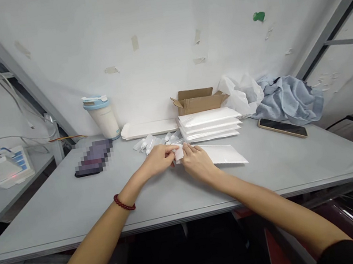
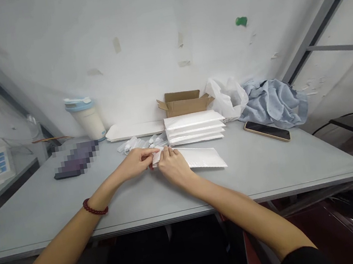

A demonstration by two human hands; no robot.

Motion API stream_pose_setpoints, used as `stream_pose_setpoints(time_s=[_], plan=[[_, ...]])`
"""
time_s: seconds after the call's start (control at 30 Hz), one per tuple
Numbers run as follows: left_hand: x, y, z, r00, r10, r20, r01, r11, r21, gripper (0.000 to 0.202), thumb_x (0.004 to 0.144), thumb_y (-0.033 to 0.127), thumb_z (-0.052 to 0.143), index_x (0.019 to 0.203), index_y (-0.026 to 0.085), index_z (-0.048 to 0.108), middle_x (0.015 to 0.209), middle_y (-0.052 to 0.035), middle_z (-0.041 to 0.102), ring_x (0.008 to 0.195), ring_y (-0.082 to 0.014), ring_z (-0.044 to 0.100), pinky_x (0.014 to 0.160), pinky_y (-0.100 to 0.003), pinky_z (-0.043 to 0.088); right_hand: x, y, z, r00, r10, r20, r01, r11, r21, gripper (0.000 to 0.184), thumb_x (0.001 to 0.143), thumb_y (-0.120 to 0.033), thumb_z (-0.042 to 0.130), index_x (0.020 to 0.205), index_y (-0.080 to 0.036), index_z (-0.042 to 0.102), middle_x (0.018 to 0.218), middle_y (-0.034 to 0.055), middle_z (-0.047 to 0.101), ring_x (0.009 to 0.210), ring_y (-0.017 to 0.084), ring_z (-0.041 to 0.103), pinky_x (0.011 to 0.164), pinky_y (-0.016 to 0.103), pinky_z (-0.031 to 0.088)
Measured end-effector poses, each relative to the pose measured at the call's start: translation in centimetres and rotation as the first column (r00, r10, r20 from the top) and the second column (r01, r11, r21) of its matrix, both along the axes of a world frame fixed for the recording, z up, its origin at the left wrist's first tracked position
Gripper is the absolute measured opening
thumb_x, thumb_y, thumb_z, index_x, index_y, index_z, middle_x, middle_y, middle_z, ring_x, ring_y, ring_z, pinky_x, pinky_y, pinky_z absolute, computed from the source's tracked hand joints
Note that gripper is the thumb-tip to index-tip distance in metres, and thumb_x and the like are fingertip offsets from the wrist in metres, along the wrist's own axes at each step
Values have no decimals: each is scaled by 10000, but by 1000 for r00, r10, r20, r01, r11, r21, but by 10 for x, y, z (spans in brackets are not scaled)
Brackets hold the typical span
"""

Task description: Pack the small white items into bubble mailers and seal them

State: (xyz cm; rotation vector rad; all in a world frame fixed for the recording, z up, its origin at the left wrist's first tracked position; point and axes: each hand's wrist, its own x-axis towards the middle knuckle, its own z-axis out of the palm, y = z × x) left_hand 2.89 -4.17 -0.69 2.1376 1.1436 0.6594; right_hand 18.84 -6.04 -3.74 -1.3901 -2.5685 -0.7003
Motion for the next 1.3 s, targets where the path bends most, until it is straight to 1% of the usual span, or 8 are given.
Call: stream_pose_setpoints(time_s=[0.23, 0.33, 0.5, 0.63, 0.8, 0.9, 1.17, 1.3], plan=[[1, 2, -10, 996, 9, -86, 13, 968, 252, 210, 709, 106, 458, 773, 169, 648, 674, 11, 645, 597, -119, 549, 591, -217, 383, 0, -1, 6, 997, -45, -67, 39, 995, -91, 348, 876, -74, 378, 1155, -37, 583, 1239, 220, 560, 1025, 260, 602, 833, 333, 467], [1, 4, -14, 982, 53, -180, 14, 936, 351, 201, 757, 103, 447, 760, 168, 637, 697, -12, 654, 611, -135, 541, 603, -238, 375, 2, 1, 7, 990, -67, -121, 46, 985, -167, 366, 860, -75, 377, 1172, -78, 568, 1276, 181, 541, 990, 245, 609, 831, 334, 457], [0, 5, -16, 935, 127, -332, 48, 881, 470, 265, 861, 144, 402, 781, 162, 654, 738, -53, 670, 677, -172, 571, 635, -272, 379, 9, 8, 7, 974, -51, -219, -7, 967, -256, 407, 821, -76, 410, 1207, -108, 536, 1319, 147, 512, 1114, 259, 538, 909, 364, 413], [1, 2, -15, 895, 193, -402, 45, 858, 512, 225, 858, 165, 427, 814, 152, 647, 787, -71, 677, 705, -192, 598, 620, -284, 391, 12, 11, 7, 948, -30, -318, -59, 962, -266, 453, 789, -46, 425, 1222, -132, 524, 1215, 121, 577, 1094, 246, 534, 889, 353, 414], [9, -3, -18, 826, 260, -500, 54, 847, 529, 179, 826, 163, 466, 919, 140, 617, 900, -94, 674, 794, -227, 627, 612, -294, 419, 7, 9, 8, 952, -16, -305, -80, 951, -300, 307, 811, -37, 406, 1002, -117, 633, 1003, 109, 646, 903, 212, 594, 783, 288, 426], [12, -5, -18, 794, 269, -545, 76, 846, 528, 201, 841, 136, 427, 910, 132, 616, 876, -105, 662, 786, -231, 630, 607, -297, 427, 6, 8, 7, 954, -25, -298, -71, 950, -305, 304, 816, -33, 402, 991, -115, 636, 976, 107, 653, 843, 202, 608, 732, 270, 425], [11, -4, -18, 785, 240, -572, 127, 840, 527, 241, 837, 117, 405, 900, 133, 637, 866, -104, 648, 747, -222, 619, 570, -288, 408, 6, 9, 6, 935, -20, -354, -97, 946, -309, 314, 778, -43, 422, 1015, -92, 623, 1096, 132, 630, 978, 226, 593, 841, 304, 442], [9, -1, -20, 780, 230, -582, 176, 812, 556, 229, 828, 116, 419, 874, 135, 643, 840, -96, 643, 714, -206, 607, 540, -279, 390, 16, 13, 8, 945, -2, -326, -125, 922, -367, 364, 789, -148, 508, 1133, -49, 573, 1334, 222, 477, 1205, 300, 477, 971, 414, 398]])
